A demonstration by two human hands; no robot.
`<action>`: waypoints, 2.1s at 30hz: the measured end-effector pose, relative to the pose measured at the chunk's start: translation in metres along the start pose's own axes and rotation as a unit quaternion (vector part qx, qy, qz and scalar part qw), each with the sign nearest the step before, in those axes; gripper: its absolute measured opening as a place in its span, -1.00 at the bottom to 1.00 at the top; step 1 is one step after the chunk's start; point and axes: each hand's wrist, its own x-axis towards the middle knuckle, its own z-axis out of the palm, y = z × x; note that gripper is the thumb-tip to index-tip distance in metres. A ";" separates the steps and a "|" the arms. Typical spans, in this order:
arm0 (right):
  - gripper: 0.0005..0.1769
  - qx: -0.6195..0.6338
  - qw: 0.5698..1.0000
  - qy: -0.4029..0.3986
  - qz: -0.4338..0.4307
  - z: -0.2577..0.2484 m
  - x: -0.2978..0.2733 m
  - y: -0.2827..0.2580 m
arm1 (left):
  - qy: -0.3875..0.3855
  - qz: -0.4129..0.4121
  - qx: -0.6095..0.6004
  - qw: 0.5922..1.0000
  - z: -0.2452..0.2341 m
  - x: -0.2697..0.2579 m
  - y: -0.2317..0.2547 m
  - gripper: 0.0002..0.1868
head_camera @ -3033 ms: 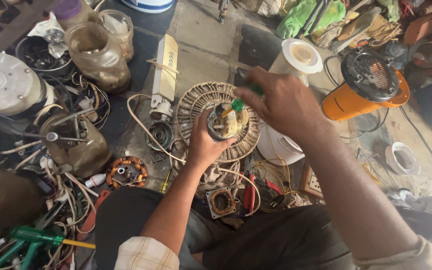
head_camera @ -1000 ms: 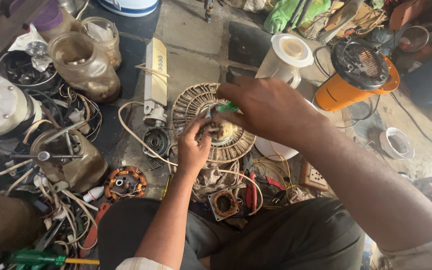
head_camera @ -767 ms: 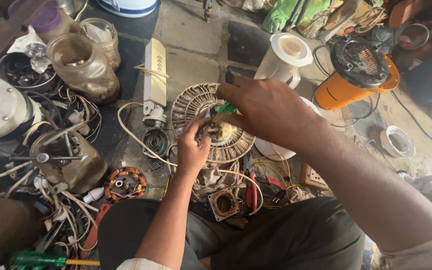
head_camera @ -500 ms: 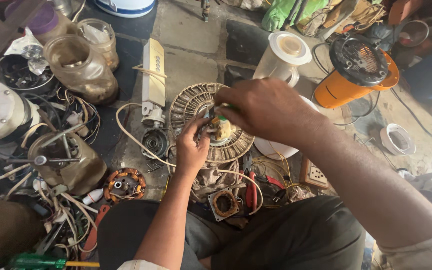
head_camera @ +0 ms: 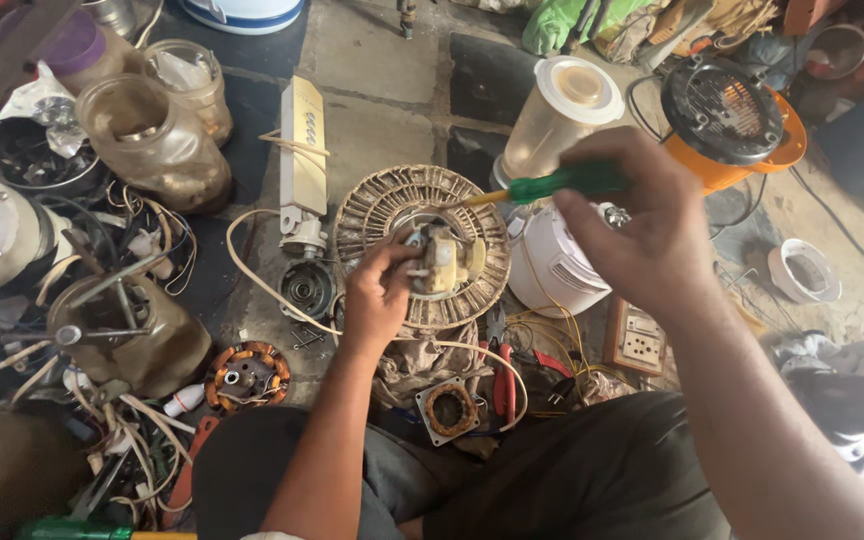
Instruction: The person sits on the floor and disassembles a small electric motor using a screwdriver. They remove the outer casing, separate the internal components, and manipulate the wires and rotor assembly.
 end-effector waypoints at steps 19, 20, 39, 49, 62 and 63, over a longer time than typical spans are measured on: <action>-0.72 -0.045 0.998 -0.040 -0.023 0.013 -0.001 0.021 | -0.044 -0.003 -0.077 0.996 -0.005 0.006 -0.005 -0.84; -0.72 -0.049 0.998 -0.040 -0.028 0.013 0.001 0.020 | -0.044 -0.004 -0.085 0.995 -0.005 0.006 -0.005 -0.84; -0.74 -0.080 0.992 -0.076 -0.065 0.020 0.015 0.024 | -0.041 -0.013 -0.072 0.996 -0.005 0.006 0.000 -0.84; -0.76 -0.067 0.994 -0.068 -0.060 0.017 0.012 0.026 | -0.043 -0.007 -0.100 0.994 -0.003 0.005 -0.003 -0.81; -0.78 -0.054 0.995 -0.068 -0.057 0.020 0.008 0.025 | -0.034 -0.009 -0.060 0.998 -0.005 0.004 -0.002 -0.82; -0.79 -0.056 0.995 -0.067 -0.054 0.021 0.008 0.025 | -0.035 -0.007 -0.059 0.998 -0.006 0.004 -0.002 -0.82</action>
